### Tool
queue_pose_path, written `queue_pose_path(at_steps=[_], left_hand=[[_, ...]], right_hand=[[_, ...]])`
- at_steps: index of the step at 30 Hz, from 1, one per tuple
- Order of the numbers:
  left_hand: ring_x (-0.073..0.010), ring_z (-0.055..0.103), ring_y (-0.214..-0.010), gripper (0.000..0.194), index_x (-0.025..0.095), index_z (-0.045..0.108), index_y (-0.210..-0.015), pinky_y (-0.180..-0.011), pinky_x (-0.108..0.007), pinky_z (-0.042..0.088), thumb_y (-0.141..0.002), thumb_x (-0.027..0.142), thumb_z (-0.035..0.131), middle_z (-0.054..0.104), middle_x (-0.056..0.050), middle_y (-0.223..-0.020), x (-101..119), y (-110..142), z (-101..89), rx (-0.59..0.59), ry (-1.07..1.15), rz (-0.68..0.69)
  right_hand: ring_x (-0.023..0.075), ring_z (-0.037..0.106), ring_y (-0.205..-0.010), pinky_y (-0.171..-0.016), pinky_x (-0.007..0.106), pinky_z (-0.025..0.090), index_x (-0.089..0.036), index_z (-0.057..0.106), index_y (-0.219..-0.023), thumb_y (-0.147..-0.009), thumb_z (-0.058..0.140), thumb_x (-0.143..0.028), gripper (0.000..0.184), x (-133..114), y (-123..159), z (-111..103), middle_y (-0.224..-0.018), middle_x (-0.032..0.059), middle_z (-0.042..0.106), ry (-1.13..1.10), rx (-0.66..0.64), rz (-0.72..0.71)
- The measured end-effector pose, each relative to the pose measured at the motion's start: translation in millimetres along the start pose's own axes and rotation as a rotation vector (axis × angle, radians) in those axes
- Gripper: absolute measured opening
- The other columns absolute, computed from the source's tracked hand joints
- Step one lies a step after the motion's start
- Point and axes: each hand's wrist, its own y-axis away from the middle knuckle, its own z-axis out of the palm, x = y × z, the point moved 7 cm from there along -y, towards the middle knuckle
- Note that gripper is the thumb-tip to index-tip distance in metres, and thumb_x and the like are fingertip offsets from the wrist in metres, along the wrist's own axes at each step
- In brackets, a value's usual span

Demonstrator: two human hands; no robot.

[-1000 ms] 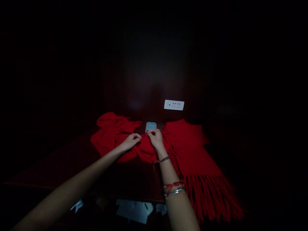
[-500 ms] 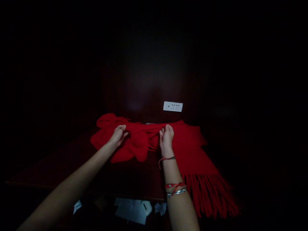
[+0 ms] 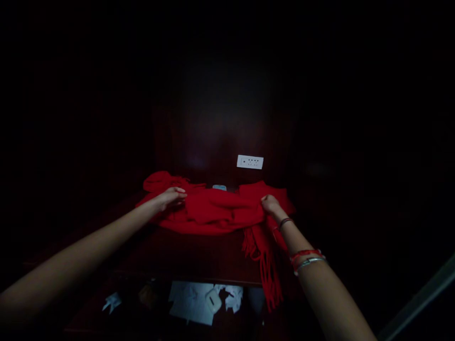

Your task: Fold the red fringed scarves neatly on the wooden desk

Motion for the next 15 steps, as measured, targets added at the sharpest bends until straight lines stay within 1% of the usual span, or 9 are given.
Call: queue_pose_path(at_steps=[2, 3, 4, 5, 6, 8, 10, 12, 15], left_hand=[[-0.0109, 0.054, -0.056, 0.019, 0.016, 0.05, -0.075, -0.058, -0.023, 0.043, -0.061, 0.005, 0.057, 0.054, 0.002, -0.059, -17.8, 12.3, 11.1, -0.058, 0.001, -0.032], [-0.0097, 0.054, -0.056, 0.023, 0.017, 0.049, -0.079, -0.058, -0.022, 0.044, -0.062, 0.004, 0.056, 0.054, 0.002, -0.06, -21.9, 16.5, 15.0, -0.074, 0.011, -0.032], [-0.0087, 0.054, -0.055, 0.025, 0.018, 0.048, -0.082, -0.058, -0.021, 0.044, -0.063, 0.004, 0.055, 0.055, 0.003, -0.062, -23.0, 19.6, 18.0, -0.083, 0.022, -0.031], [-0.0081, 0.054, -0.054, 0.026, 0.018, 0.048, -0.084, -0.057, -0.021, 0.044, -0.064, 0.004, 0.055, 0.055, 0.003, -0.062, -21.3, 21.9, 20.4, -0.087, 0.028, -0.027], [-0.0078, 0.053, -0.052, 0.026, 0.018, 0.048, -0.086, -0.054, -0.02, 0.043, -0.064, 0.005, 0.055, 0.055, 0.003, -0.061, -16.7, 23.7, 22.9, -0.092, 0.028, -0.011], [-0.0075, 0.05, -0.047, 0.027, 0.017, 0.049, -0.087, -0.05, -0.02, 0.041, -0.063, 0.006, 0.056, 0.056, 0.002, -0.06, -1.0, 27.7, 28.6, -0.109, 0.021, 0.068], [-0.0078, 0.05, -0.047, 0.029, 0.016, 0.05, -0.088, -0.049, -0.02, 0.04, -0.062, 0.007, 0.059, 0.058, 0.001, -0.06, 18.0, 35.2, 36.2, -0.144, 0.025, 0.191], [-0.0087, 0.052, -0.05, 0.034, 0.014, 0.05, -0.091, -0.054, -0.022, 0.041, -0.059, 0.009, 0.061, 0.059, 0.001, -0.061, 32.4, 46.9, 44.4, -0.192, 0.051, 0.299], [-0.0103, 0.056, -0.058, 0.044, 0.015, 0.047, -0.097, -0.063, -0.025, 0.042, -0.057, 0.01, 0.064, 0.061, 0.001, -0.063, 38.9, 67.3, 56.1, -0.282, 0.065, 0.383]], right_hand=[[0.0147, 0.052, -0.053, -0.05, 0.023, 0.037, -0.016, 0.049, -0.048, -0.051, 0.057, -0.004, 0.015, 14.7, 14.8, 7.8, -0.04, -0.0024, 0.045, 0.117, -0.057, 0.065], [0.016, 0.053, -0.059, -0.054, 0.024, 0.039, -0.015, 0.051, -0.051, -0.05, 0.058, -0.003, 0.014, 16.4, 20.1, 9.5, -0.046, -0.0008, 0.049, 0.148, -0.067, 0.074], [0.0169, 0.054, -0.065, -0.059, 0.025, 0.04, -0.015, 0.054, -0.057, -0.05, 0.059, -0.003, 0.015, 12.7, 23.6, 10.6, -0.055, 0.0014, 0.054, 0.195, -0.071, 0.049], [0.0176, 0.055, -0.071, -0.064, 0.026, 0.04, -0.015, 0.056, -0.064, -0.051, 0.059, -0.003, 0.018, 3.5, 25.7, 12.1, -0.065, 0.0041, 0.057, 0.245, -0.076, -0.013], [0.0181, 0.054, -0.077, -0.069, 0.027, 0.04, -0.015, 0.058, -0.072, -0.054, 0.059, -0.004, 0.021, -10.8, 27.1, 15.1, -0.075, 0.0067, 0.058, 0.292, -0.089, -0.112], [0.0186, 0.052, -0.085, -0.077, 0.03, 0.039, -0.015, 0.059, -0.083, -0.06, 0.058, -0.007, 0.025, -49.4, 31.5, 26.6, -0.09, 0.0096, 0.056, 0.347, -0.146, -0.379], [0.0185, 0.051, -0.088, -0.082, 0.032, 0.038, -0.017, 0.059, -0.088, -0.063, 0.057, -0.01, 0.026, -88.2, 38.0, 40.8, -0.093, 0.0085, 0.056, 0.282, -0.23, -0.605], [0.0177, 0.051, -0.091, -0.084, 0.033, 0.037, -0.02, 0.059, -0.094, -0.064, 0.056, -0.01, 0.032, -119.4, 42.1, 53.3, -0.096, 0.0062, 0.055, 0.162, -0.312, -0.731], [0.0162, 0.05, -0.094, -0.085, 0.032, 0.037, -0.023, 0.059, -0.097, -0.063, 0.058, -0.012, 0.036, -149.9, 44.1, 69.8, -0.1, 0.0041, 0.055, -0.012, -0.458, -0.809]])
